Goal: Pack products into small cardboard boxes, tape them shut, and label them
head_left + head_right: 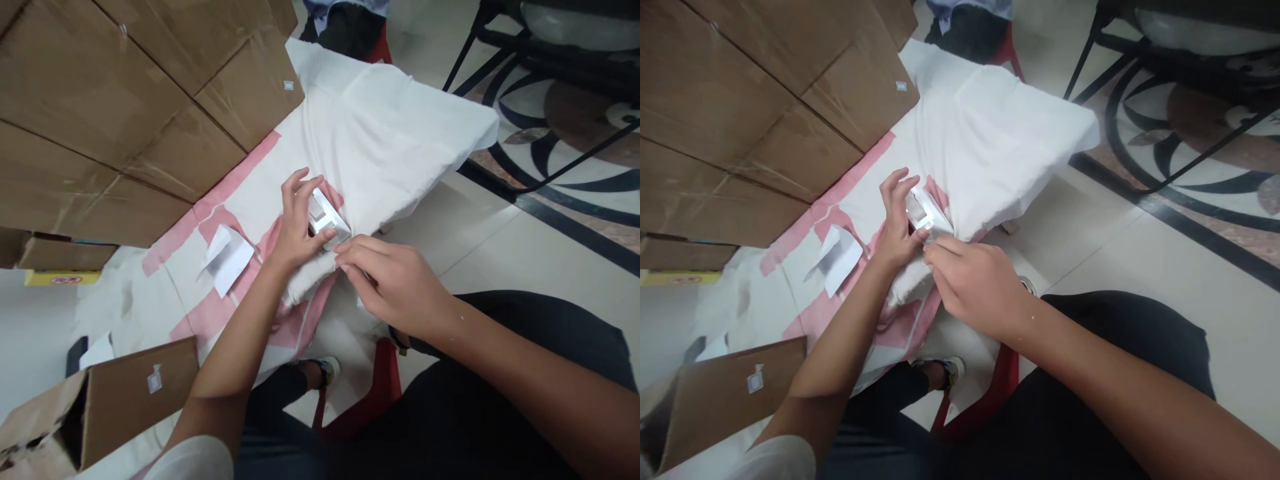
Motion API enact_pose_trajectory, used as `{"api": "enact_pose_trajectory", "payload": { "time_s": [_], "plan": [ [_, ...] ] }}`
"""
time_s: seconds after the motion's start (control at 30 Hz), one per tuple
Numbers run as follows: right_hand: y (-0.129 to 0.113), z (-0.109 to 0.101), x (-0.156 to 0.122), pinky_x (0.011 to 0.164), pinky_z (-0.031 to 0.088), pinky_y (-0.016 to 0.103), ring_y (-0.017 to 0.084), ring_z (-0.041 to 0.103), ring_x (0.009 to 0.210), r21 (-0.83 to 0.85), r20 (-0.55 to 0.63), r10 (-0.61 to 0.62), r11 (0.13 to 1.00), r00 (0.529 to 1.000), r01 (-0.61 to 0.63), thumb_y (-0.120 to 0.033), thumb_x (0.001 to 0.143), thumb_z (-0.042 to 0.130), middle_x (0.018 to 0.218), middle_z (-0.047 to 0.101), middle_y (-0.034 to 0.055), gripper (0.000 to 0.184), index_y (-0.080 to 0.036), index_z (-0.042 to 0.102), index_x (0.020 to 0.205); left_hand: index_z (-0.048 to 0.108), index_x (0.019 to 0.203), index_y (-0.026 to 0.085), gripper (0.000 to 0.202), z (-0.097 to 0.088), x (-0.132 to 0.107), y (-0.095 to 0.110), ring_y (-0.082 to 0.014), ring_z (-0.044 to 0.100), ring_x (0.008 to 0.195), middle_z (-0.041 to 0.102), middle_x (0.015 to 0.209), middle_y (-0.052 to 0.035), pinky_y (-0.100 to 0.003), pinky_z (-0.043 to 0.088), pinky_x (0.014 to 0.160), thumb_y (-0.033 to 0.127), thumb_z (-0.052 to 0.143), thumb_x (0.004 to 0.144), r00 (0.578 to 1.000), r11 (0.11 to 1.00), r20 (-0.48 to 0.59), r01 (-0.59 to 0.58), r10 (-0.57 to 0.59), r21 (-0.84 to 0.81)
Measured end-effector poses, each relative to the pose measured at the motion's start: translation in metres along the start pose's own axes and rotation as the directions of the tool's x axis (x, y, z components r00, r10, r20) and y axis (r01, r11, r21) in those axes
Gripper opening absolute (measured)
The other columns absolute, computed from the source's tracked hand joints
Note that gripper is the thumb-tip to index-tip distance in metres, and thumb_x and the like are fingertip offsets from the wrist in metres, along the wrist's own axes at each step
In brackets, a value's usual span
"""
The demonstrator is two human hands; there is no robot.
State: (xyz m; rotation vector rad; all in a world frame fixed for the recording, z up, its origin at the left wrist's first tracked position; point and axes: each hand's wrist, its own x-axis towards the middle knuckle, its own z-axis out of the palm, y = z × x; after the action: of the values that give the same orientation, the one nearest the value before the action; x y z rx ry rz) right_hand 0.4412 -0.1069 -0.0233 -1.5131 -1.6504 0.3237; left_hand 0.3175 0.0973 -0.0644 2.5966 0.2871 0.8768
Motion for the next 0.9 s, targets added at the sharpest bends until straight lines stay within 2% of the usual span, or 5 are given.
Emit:
{"api": "enact_pose_trajectory", "payload": {
  "time_s": [0.1, 0.17, 0.33, 0.57, 0.9],
  "plan": [
    [0.001, 0.001, -0.001, 0.067, 0.044, 0.03, 0.018, 0.067, 0.082, -0.043, -0.01, -0.045, 0.998, 0.999, 0.044, -0.017, 0.102, 0.043, 0.103, 0.074, 0.0074, 0.026, -0.017, 0.069, 0.102, 0.037, 0.15, 0.034, 0.08, -0.002, 0.0, 0.0, -0.0349, 0.033, 0.147, 0.033, 0.15, -0.0127, -0.06, 0.027, 0.123, 0.085, 0.018, 0.091, 1.0, 0.999, 0.007, 0.007, -0.006, -0.035],
    [0.002, 0.003, 0.0, 0.061, 0.039, 0.031, 0.018, 0.064, 0.075, -0.136, 0.063, 0.031, 0.99, 0.998, -0.022, -0.016, 0.1, 0.044, 0.099, 0.073, 0.0067, 0.025, -0.016, 0.07, 0.1, 0.038, 0.15, 0.034, 0.081, -0.002, 0.0, -0.001, -0.0344, 0.033, 0.147, 0.033, 0.15, -0.0121, -0.059, 0.027, 0.123, 0.085, 0.014, 0.091, 1.0, 0.999, 0.013, 0.013, -0.013, -0.045],
    [0.004, 0.006, 0.006, 0.057, 0.028, 0.03, 0.017, 0.062, 0.072, -0.259, 0.19, 0.229, 0.95, 0.955, -0.176, -0.01, 0.096, 0.047, 0.093, 0.071, 0.0037, 0.023, -0.018, 0.069, 0.097, 0.035, 0.149, 0.036, 0.084, -0.003, 0.0, 0.0, -0.0367, 0.03, 0.149, 0.032, 0.152, -0.0119, -0.061, 0.025, 0.124, 0.091, 0.025, 0.085, 0.999, 0.999, 0.039, 0.031, -0.03, -0.024],
    [0.002, 0.01, 0.013, 0.056, 0.026, 0.03, 0.018, 0.06, 0.073, -0.231, 0.178, 0.288, 0.942, 0.941, -0.244, -0.009, 0.095, 0.047, 0.094, 0.07, 0.0038, 0.022, -0.019, 0.066, 0.097, 0.031, 0.147, 0.038, 0.082, -0.008, 0.002, 0.009, -0.0373, 0.025, 0.152, 0.029, 0.155, -0.0114, -0.062, 0.023, 0.124, 0.091, 0.025, 0.084, 0.986, 0.992, 0.113, 0.116, -0.121, 0.049],
    [-0.008, 0.011, 0.01, 0.052, 0.018, 0.031, 0.014, 0.048, 0.057, -0.35, 0.196, 0.312, 0.908, 0.93, -0.231, -0.006, 0.092, 0.047, 0.093, 0.07, 0.0025, 0.023, -0.02, 0.065, 0.096, 0.033, 0.146, 0.04, 0.074, -0.006, 0.002, 0.008, -0.0361, 0.026, 0.151, 0.03, 0.155, -0.0097, -0.06, 0.024, 0.125, 0.085, 0.029, 0.088, 0.988, 0.994, 0.102, 0.112, -0.112, 0.006]
  ]
}}
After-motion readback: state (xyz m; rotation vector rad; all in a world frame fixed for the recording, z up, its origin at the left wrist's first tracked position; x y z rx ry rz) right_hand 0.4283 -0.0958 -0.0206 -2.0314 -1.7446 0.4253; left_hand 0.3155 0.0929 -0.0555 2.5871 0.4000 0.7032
